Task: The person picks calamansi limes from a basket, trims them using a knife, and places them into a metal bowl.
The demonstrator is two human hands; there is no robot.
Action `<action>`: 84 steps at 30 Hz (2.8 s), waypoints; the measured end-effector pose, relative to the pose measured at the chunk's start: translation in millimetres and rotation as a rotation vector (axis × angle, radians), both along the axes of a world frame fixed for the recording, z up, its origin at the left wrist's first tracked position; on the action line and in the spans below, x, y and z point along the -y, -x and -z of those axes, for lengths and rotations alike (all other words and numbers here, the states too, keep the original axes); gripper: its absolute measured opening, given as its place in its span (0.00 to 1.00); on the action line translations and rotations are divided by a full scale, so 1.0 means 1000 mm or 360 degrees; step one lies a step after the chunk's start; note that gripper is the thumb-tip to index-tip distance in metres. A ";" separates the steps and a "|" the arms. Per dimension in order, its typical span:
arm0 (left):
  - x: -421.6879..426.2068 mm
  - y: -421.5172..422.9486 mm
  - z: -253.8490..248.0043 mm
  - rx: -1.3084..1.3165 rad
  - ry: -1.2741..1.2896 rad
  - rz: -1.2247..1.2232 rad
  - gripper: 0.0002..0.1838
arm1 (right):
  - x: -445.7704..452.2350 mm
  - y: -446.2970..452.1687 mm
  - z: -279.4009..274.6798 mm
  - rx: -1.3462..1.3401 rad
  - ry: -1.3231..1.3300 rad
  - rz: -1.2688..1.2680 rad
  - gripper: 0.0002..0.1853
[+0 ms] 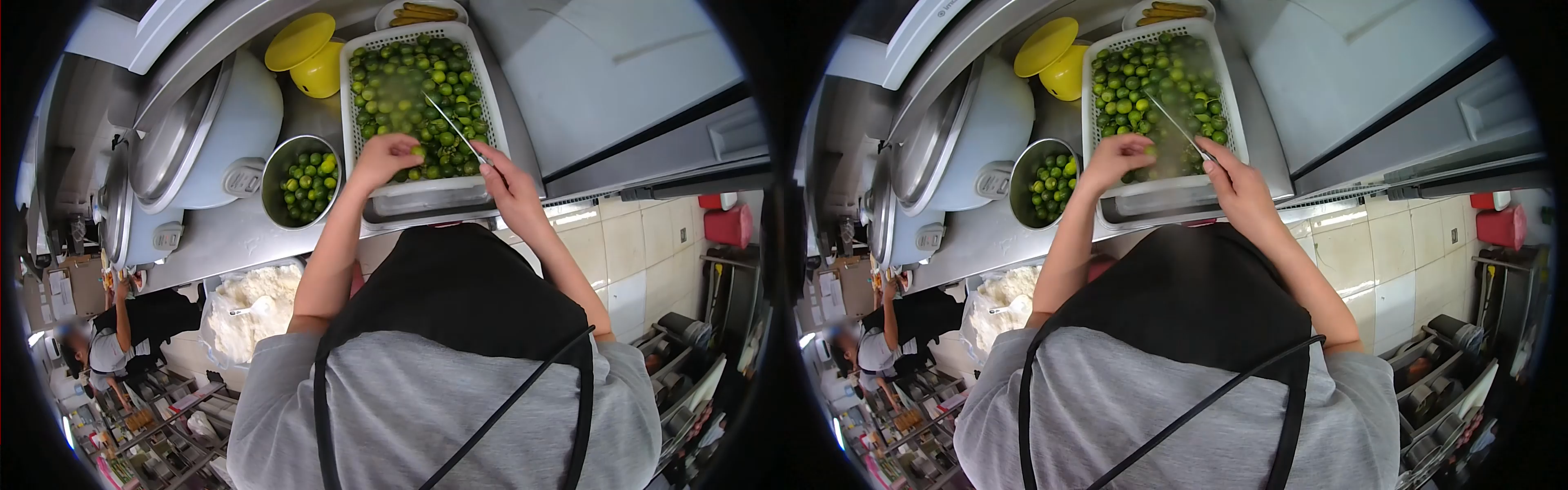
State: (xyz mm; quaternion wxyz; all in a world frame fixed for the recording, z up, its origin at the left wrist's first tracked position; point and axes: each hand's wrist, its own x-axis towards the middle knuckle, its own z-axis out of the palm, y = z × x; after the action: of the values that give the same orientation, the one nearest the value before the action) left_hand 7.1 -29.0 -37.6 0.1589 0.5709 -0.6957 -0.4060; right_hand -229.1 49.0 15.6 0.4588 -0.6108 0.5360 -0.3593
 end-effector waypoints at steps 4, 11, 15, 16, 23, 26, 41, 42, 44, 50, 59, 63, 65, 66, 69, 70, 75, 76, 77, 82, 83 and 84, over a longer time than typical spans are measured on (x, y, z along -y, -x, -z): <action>-0.016 -0.007 -0.029 -0.1147 -0.0116 -0.0322 0.18 | -0.008 -0.002 -0.001 0.0073 0.0123 -0.0017 0.18; -0.031 0.004 -0.042 -0.1621 -0.0129 -0.0588 0.17 | -0.011 -0.015 0.007 0.0127 0.0278 -0.0123 0.18; -0.032 0.005 -0.038 -0.1656 -0.0111 -0.0692 0.13 | -0.012 -0.018 0.008 0.0114 0.0191 -0.0218 0.18; -0.032 0.004 -0.036 -0.1656 -0.0112 -0.0692 0.13 | -0.012 -0.018 0.008 0.0119 0.0182 -0.0236 0.18; -0.030 0.006 -0.041 -0.1886 -0.0149 -0.0638 0.12 | -0.008 -0.007 0.009 0.0217 -0.0264 0.0072 0.18; -0.031 0.013 -0.046 -0.1915 -0.0113 -0.0622 0.13 | -0.012 -0.006 0.010 0.0214 0.0064 0.0021 0.18; -0.036 0.023 -0.044 -0.1856 -0.0074 -0.0572 0.11 | -0.015 -0.017 0.008 -0.0014 0.0497 -0.0073 0.17; -0.038 0.026 -0.043 -0.1771 -0.0071 -0.0518 0.11 | -0.012 -0.018 0.008 -0.0071 0.0455 -0.0037 0.17; -0.046 0.035 -0.042 -0.1744 -0.0101 -0.0436 0.11 | -0.005 -0.018 0.007 -0.0125 0.0412 -0.0001 0.18; -0.032 0.019 -0.041 -0.1715 0.0020 -0.0617 0.14 | -0.007 -0.015 0.003 0.0001 0.0454 -0.0029 0.17; -0.033 0.025 -0.037 -0.1521 0.0274 -0.0649 0.11 | -0.008 -0.019 0.004 -0.0064 0.0370 -0.0125 0.17; -0.039 0.029 -0.044 -0.1802 -0.0030 -0.0615 0.10 | -0.002 -0.024 -0.002 -0.0041 0.0335 -0.0119 0.17; -0.035 0.019 -0.037 -0.2012 -0.0191 -0.0603 0.10 | -0.002 -0.023 -0.003 -0.0044 0.0272 -0.0152 0.17; -0.033 0.011 -0.033 -0.2220 -0.0351 -0.0591 0.10 | -0.003 -0.022 -0.002 -0.0101 0.0247 -0.0163 0.17; -0.028 -0.018 -0.031 -0.2278 -0.0337 -0.0652 0.10 | -0.006 -0.018 -0.005 -0.0199 0.0121 -0.0241 0.17; -0.026 -0.033 -0.033 -0.2185 -0.0276 -0.0692 0.11 | -0.007 -0.015 -0.006 -0.0243 0.0019 -0.0300 0.17; -0.030 -0.105 -0.057 -0.0034 0.0385 -0.0749 0.17 | -0.010 0.003 0.011 -0.0067 0.0232 -0.0109 0.17; -0.033 -0.102 -0.058 0.0410 0.0589 -0.0736 0.17 | -0.009 0.004 0.012 -0.0034 0.0365 -0.0015 0.17; -0.032 -0.091 -0.057 0.0412 0.0591 -0.0739 0.17 | -0.007 0.004 0.008 -0.0032 0.0367 -0.0017 0.17; -0.014 0.004 -0.027 0.0539 0.0319 0.0170 0.13 | -0.001 -0.001 -0.002 -0.0018 0.0343 -0.0014 0.16; -0.007 0.015 -0.012 0.0731 0.0496 0.0369 0.13 | -0.001 -0.003 -0.002 -0.0020 0.0345 -0.0014 0.16; -0.001 0.026 -0.008 0.0729 0.0500 0.0370 0.13 | -0.001 -0.005 -0.002 -0.0007 0.0373 -0.0020 0.16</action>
State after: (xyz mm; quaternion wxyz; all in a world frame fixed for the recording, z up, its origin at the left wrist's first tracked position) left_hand -19.4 -27.8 -30.0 0.0368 0.5325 -0.8284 -0.1696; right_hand -224.4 50.4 17.4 0.3853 -0.6644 0.4877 -0.4152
